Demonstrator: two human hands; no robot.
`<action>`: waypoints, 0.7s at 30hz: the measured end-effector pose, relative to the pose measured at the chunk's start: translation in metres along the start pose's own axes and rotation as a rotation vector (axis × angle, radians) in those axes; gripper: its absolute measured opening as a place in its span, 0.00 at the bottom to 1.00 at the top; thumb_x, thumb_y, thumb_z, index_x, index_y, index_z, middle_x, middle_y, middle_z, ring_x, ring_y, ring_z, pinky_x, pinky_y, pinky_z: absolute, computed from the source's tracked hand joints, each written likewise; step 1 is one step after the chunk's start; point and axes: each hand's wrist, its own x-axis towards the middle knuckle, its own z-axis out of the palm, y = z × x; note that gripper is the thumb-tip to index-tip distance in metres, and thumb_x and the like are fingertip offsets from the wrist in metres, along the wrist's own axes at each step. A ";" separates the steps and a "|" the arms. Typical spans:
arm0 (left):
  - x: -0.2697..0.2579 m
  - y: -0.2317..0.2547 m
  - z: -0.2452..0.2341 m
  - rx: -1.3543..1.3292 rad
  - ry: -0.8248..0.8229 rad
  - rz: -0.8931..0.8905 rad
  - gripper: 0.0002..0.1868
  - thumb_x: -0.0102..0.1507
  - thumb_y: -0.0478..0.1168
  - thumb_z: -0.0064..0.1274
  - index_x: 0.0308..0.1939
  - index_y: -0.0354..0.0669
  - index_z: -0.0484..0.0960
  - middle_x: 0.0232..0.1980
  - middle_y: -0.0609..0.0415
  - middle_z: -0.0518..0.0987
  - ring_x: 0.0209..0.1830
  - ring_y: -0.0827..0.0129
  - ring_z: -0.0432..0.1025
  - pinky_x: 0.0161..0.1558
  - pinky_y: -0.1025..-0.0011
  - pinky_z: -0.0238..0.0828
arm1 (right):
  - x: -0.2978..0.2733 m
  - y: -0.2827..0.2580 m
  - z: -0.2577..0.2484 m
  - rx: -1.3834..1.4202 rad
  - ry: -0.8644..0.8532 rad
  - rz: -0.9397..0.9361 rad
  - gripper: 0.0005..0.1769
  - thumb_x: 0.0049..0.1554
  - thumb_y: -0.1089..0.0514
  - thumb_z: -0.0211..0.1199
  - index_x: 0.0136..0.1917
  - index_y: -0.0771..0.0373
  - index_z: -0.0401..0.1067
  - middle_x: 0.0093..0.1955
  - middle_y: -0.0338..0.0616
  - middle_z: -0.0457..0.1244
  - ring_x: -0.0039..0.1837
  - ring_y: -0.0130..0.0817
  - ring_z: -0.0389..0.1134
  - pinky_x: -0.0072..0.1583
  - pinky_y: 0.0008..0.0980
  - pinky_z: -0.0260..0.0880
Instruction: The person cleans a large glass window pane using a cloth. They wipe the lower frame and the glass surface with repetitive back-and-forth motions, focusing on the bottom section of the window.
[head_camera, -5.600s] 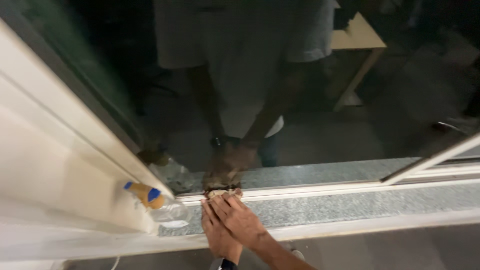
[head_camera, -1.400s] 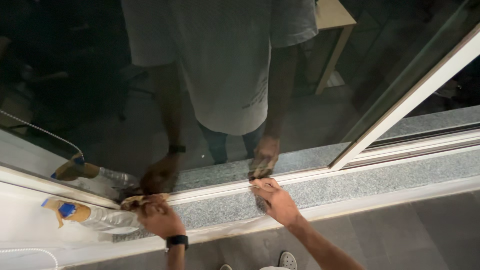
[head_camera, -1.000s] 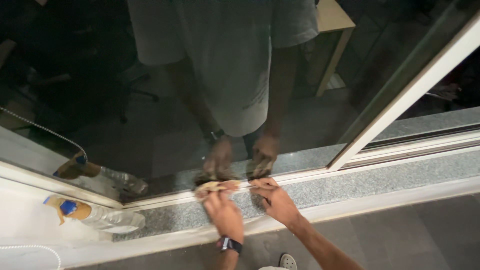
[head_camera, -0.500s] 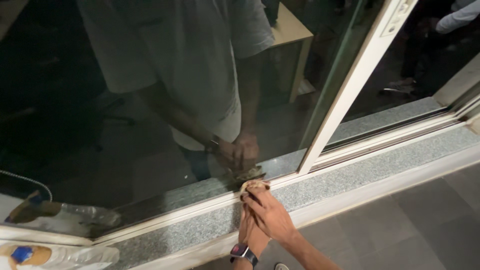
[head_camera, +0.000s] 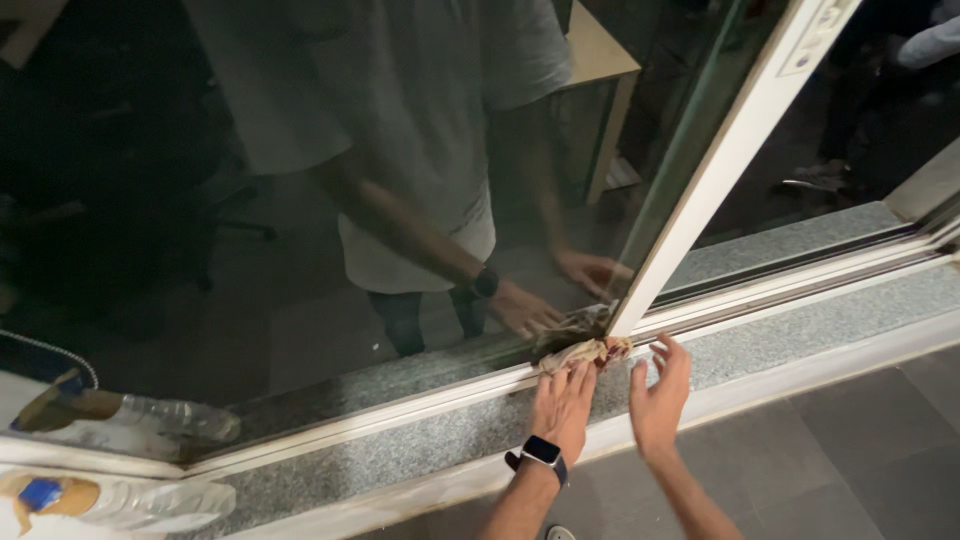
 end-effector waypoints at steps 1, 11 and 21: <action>0.001 0.003 0.005 0.031 0.016 -0.019 0.36 0.59 0.34 0.51 0.73 0.38 0.64 0.74 0.51 0.65 0.68 0.59 0.60 0.64 0.58 0.55 | 0.010 0.008 0.000 -0.056 -0.071 -0.029 0.25 0.59 0.67 0.59 0.69 0.69 0.62 0.65 0.56 0.60 0.66 0.50 0.64 0.64 0.43 0.67; -0.046 -0.034 -0.010 0.075 0.118 -0.115 0.30 0.63 0.37 0.45 0.70 0.41 0.69 0.69 0.53 0.71 0.63 0.59 0.64 0.60 0.58 0.59 | -0.007 0.031 0.034 -0.037 -0.243 0.085 0.47 0.49 0.69 0.65 0.79 0.66 0.51 0.69 0.60 0.52 0.71 0.55 0.56 0.66 0.48 0.62; -0.187 -0.179 -0.029 -0.304 0.136 -1.135 0.14 0.69 0.41 0.43 0.39 0.44 0.85 0.41 0.45 0.84 0.43 0.56 0.79 0.50 0.59 0.75 | -0.041 0.029 0.067 -0.088 -0.088 0.000 0.52 0.55 0.68 0.64 0.85 0.73 0.38 0.76 0.68 0.45 0.79 0.63 0.47 0.79 0.54 0.46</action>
